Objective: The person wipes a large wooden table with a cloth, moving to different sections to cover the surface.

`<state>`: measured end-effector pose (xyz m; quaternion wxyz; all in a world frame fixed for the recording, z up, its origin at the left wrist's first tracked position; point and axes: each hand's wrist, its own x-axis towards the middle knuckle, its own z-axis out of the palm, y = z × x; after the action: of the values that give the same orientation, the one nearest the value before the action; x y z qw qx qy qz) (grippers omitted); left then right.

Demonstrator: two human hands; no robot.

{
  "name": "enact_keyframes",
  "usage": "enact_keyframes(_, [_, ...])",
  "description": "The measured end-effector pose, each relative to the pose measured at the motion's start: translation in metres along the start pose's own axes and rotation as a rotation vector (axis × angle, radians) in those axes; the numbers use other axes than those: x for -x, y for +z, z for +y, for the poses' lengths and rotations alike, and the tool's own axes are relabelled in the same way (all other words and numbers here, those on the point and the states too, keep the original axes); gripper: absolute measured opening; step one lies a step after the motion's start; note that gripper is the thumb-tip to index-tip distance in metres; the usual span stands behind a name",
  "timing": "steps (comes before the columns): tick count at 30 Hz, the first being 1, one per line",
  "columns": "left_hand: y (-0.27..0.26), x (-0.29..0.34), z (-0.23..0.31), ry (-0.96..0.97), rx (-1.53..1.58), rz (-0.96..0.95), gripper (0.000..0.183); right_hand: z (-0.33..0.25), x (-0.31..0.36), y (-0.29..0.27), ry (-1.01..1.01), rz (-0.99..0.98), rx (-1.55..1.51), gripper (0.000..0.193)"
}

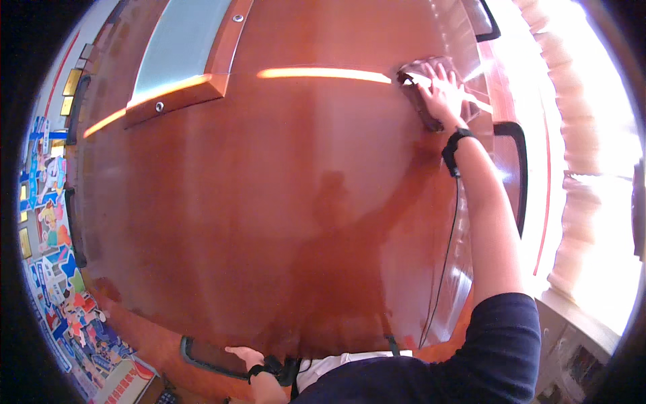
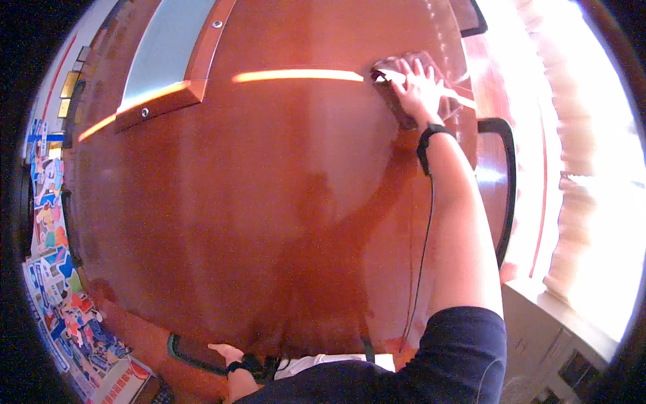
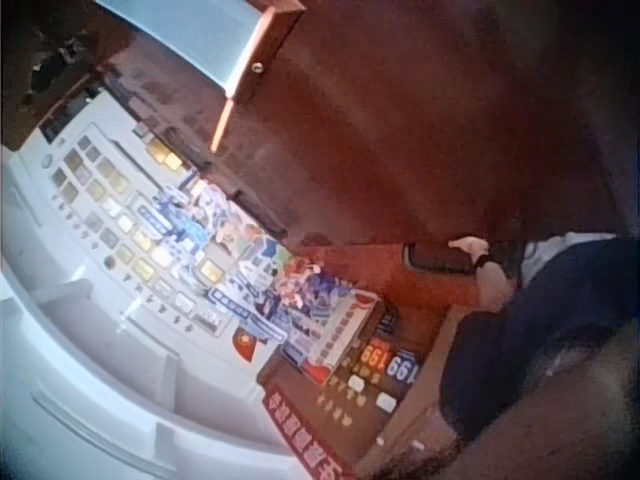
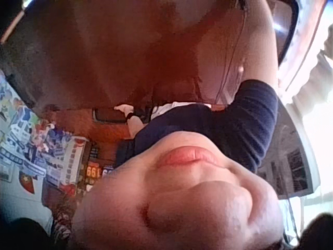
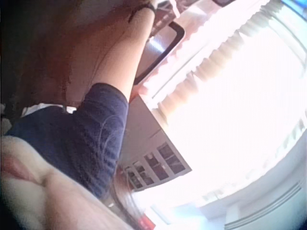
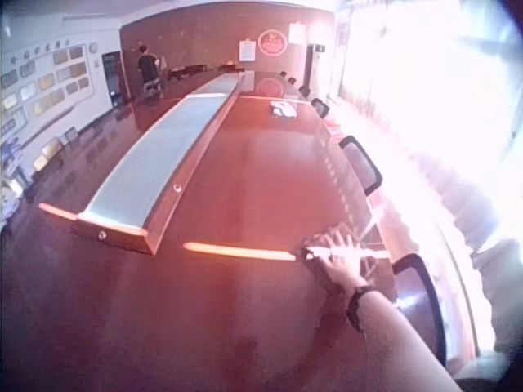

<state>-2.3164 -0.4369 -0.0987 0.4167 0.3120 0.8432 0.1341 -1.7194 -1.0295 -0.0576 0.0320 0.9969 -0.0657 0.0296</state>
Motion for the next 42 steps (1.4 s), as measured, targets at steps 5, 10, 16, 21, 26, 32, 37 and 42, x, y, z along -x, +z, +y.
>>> enact_keyframes(5, [0.015, 0.014, -0.007, 0.056, -0.019, 0.016, 0.093, 0.044, -0.085, 0.021, 0.109, 0.057, -0.02, 0.061])
enact_keyframes(10, [0.009, 0.021, 0.005, 0.099, -0.008, 0.028, 0.093, 0.029, -0.094, 0.017, 0.139, 0.038, -0.019, 0.064])
enact_keyframes(16, [0.008, 0.042, 0.007, 0.154, 0.0, -0.014, 0.092, -0.022, 0.017, -0.013, -0.05, 0.021, -0.081, 0.056])
enact_keyframes(21, [0.01, 0.067, 0.005, 0.089, -0.128, -0.09, 0.098, -0.057, 0.201, -0.021, -0.356, 0.11, -0.218, 0.056])
enact_keyframes(26, [0.006, 0.063, 0.005, 0.035, -0.011, -0.176, 0.098, -0.1, 0.407, -0.055, -0.573, -0.075, -0.247, 0.061])
enact_keyframes(32, [-0.003, 0.064, 0.015, 0.016, 0.074, -0.324, 0.099, -0.116, 0.546, -0.081, -0.793, -0.271, -0.231, 0.063])
enact_keyframes(37, [-0.003, 0.079, 0.018, 0.083, -0.006, -0.326, 0.099, -0.121, 0.561, -0.084, -0.647, -0.29, -0.462, 0.069])
enact_keyframes(42, [0.007, 0.023, 0.012, -0.075, -0.003, -0.257, 0.097, -0.153, 0.568, -0.074, -0.112, -0.223, -0.364, 0.085])
